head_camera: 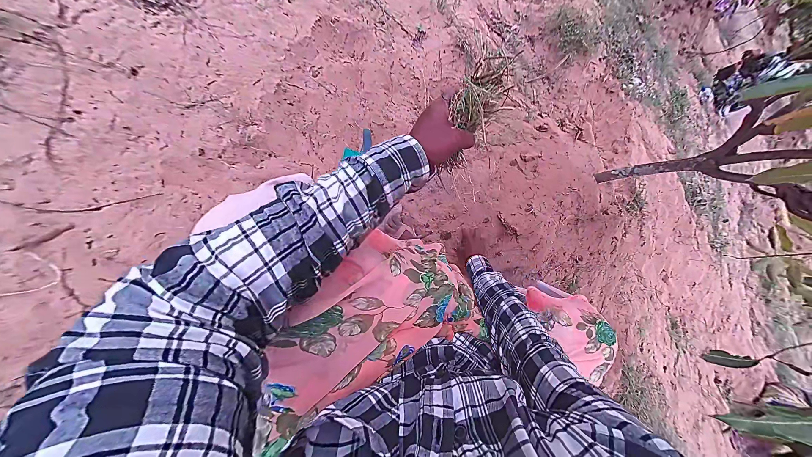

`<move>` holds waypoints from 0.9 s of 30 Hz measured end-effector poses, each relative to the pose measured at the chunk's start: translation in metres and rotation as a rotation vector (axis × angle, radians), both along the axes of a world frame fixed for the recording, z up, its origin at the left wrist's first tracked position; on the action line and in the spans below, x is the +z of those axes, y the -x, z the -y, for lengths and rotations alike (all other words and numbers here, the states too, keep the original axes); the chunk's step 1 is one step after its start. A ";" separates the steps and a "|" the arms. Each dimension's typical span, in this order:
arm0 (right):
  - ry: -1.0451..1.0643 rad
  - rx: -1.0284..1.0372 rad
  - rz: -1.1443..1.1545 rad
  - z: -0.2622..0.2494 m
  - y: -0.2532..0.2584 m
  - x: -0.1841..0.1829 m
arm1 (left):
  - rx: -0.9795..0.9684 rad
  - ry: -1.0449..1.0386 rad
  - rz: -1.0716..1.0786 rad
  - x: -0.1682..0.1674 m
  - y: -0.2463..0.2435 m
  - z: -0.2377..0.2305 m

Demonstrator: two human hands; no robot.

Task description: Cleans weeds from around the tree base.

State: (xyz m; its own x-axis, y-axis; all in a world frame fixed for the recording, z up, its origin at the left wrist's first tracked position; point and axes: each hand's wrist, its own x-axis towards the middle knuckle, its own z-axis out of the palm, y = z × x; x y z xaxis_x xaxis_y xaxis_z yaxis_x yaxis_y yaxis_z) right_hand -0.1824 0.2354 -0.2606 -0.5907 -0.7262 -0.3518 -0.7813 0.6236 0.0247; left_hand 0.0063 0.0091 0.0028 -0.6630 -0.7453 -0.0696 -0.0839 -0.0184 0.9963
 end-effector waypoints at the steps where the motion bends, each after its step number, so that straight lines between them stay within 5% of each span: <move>1: -0.080 0.007 0.063 0.004 0.010 -0.017 | 0.008 -0.011 -0.002 -0.002 0.001 0.001; 8: -0.291 0.093 0.133 -0.003 0.035 -0.008 | -0.035 -0.003 0.059 -0.018 0.007 -0.003; 14: 0.033 -0.054 0.058 0.004 0.147 0.068 | -0.058 0.025 0.095 -0.026 0.010 -0.001; 19: 0.081 -0.395 0.072 -0.012 0.209 0.139 | -0.038 -0.002 0.152 -0.023 0.013 -0.007; 27: 0.217 -1.132 -0.101 -0.095 0.215 0.131 | -0.078 0.024 0.149 -0.040 0.018 -0.006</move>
